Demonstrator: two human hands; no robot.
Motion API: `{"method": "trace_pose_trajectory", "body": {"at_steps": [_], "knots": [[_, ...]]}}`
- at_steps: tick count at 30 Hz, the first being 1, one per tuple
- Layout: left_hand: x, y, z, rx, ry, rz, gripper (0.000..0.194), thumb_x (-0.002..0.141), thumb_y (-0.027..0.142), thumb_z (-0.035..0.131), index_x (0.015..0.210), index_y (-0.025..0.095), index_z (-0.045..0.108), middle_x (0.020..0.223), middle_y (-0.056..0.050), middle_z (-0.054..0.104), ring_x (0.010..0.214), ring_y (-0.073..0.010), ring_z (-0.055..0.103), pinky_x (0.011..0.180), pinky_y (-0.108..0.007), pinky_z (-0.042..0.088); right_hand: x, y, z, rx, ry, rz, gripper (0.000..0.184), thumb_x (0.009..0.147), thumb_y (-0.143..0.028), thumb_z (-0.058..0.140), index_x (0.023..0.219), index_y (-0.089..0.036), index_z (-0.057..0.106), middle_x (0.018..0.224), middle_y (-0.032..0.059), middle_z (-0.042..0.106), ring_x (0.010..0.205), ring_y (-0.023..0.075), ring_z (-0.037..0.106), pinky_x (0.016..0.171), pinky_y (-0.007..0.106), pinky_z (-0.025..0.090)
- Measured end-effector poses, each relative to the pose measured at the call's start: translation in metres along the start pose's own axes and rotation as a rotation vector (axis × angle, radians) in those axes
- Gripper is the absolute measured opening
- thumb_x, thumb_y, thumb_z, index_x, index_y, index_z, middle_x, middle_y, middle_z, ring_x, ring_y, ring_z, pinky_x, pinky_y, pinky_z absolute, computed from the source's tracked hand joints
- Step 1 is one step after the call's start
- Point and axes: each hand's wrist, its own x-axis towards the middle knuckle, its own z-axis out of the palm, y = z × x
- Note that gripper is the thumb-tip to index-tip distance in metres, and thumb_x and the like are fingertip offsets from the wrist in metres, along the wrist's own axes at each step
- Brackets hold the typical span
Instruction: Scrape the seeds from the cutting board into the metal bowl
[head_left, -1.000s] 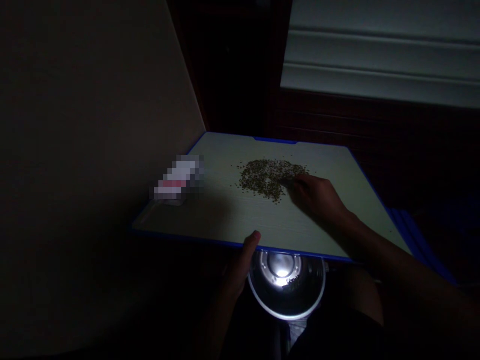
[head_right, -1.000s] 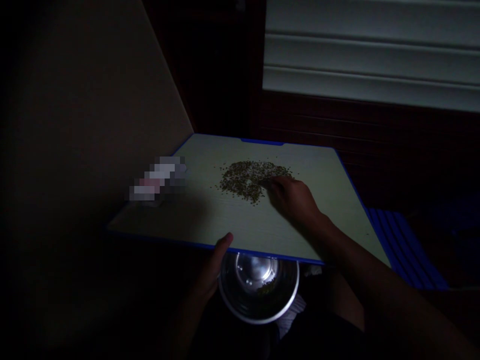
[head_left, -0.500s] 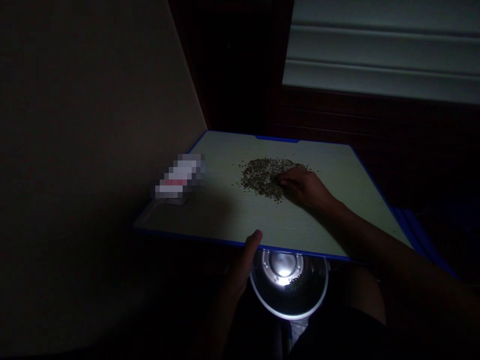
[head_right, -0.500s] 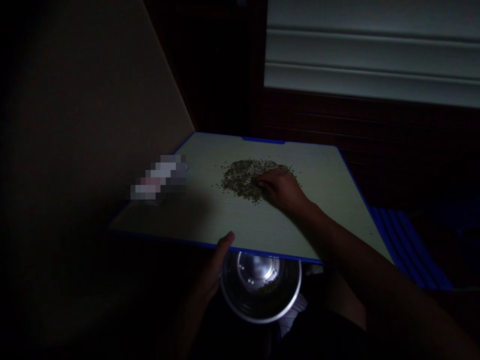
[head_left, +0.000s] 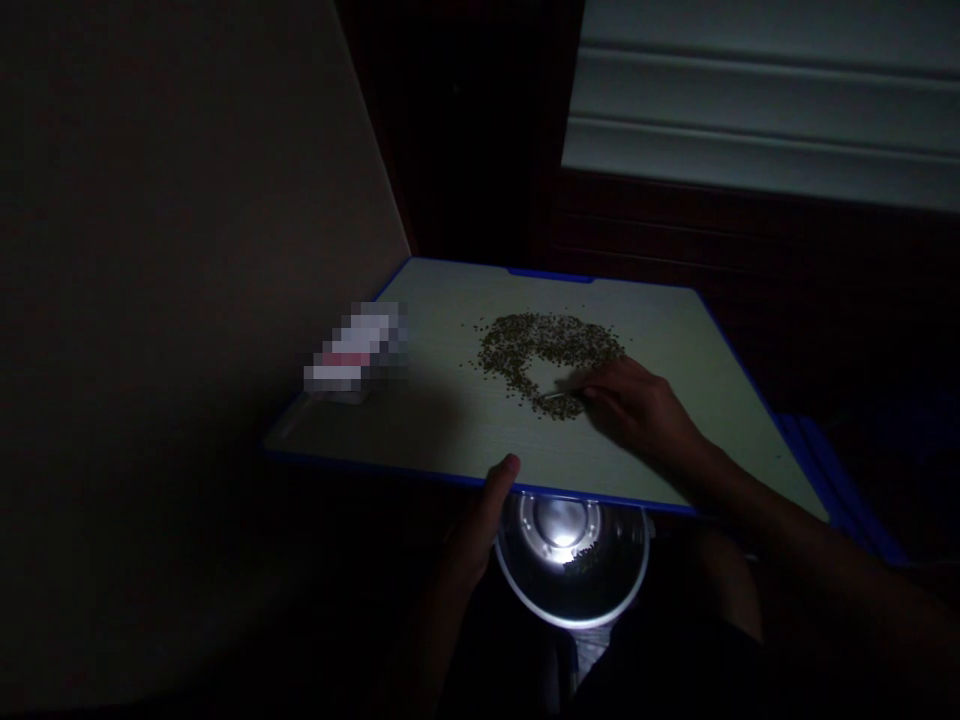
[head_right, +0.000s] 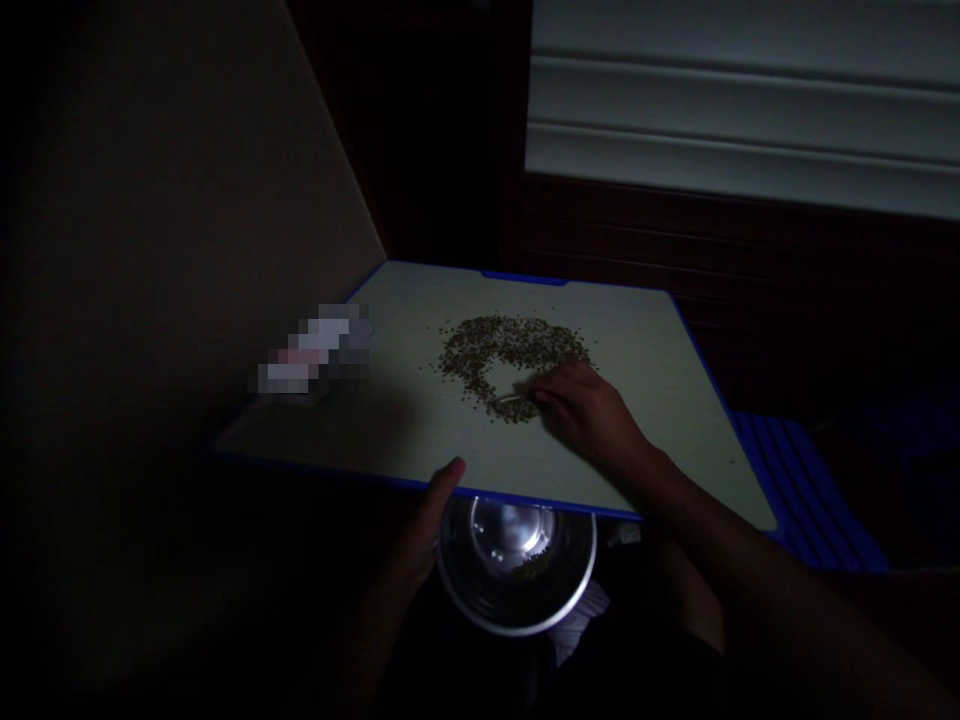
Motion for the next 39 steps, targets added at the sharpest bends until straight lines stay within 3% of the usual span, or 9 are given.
{"method": "trace_pose_trajectory", "body": {"at_steps": [6,12,19,26,34,39], "knots": [[0.002,-0.004,-0.003,0.014,-0.009,0.050,0.047,0.084,0.055,0.072,0.116,0.021,0.072,0.131,-0.009,0.070,0.132,-0.0296,0.057,0.115,-0.039,0.037,-0.017,-0.010,-0.014,-0.023,0.160,0.033,0.018,0.099,-0.026,0.058,0.109,-0.022,0.073,0.099,0.0075,0.074,0.093,0.0235,0.066,0.081,0.037,0.052],[0.001,0.001,-0.001,0.017,0.001,0.056,0.040,0.083,0.053,0.074,0.109,0.023,0.075,0.122,-0.006,0.074,0.124,-0.0285,0.063,0.110,-0.037,0.043,-0.016,-0.007,-0.009,-0.003,0.025,-0.016,0.023,0.100,-0.024,0.055,0.117,-0.022,0.071,0.100,0.0081,0.073,0.092,0.0232,0.064,0.082,0.039,0.051],[-0.001,0.004,-0.001,0.052,0.039,0.028,0.040,0.081,0.055,0.075,0.107,0.024,0.076,0.122,-0.007,0.074,0.126,-0.0295,0.062,0.113,-0.039,0.040,-0.003,0.005,-0.003,-0.065,0.091,0.053,0.022,0.100,-0.027,0.056,0.114,-0.022,0.073,0.097,0.0086,0.073,0.089,0.0237,0.064,0.079,0.040,0.052],[-0.003,0.003,0.001,0.015,0.025,0.062,0.043,0.082,0.054,0.074,0.112,0.024,0.074,0.125,-0.008,0.073,0.128,-0.0308,0.060,0.115,-0.042,0.038,-0.008,-0.005,-0.004,0.043,-0.020,-0.025,0.024,0.101,-0.026,0.054,0.118,-0.024,0.071,0.105,0.0076,0.074,0.096,0.0234,0.066,0.087,0.042,0.052],[-0.003,0.004,0.001,0.026,0.038,0.081,0.043,0.080,0.055,0.076,0.111,0.024,0.074,0.127,-0.007,0.072,0.129,-0.0302,0.059,0.115,-0.041,0.038,-0.008,0.003,-0.004,-0.049,0.064,0.109,0.024,0.099,-0.028,0.056,0.113,-0.021,0.073,0.102,0.0093,0.075,0.091,0.0235,0.067,0.080,0.039,0.053],[-0.004,0.005,0.003,0.039,0.062,0.072,0.036,0.080,0.053,0.076,0.105,0.026,0.076,0.122,-0.006,0.075,0.127,-0.0302,0.061,0.113,-0.039,0.041,-0.011,-0.008,-0.006,-0.043,0.009,0.084,0.025,0.100,-0.027,0.054,0.117,-0.021,0.071,0.103,0.0091,0.074,0.093,0.0235,0.067,0.083,0.040,0.054]]}}
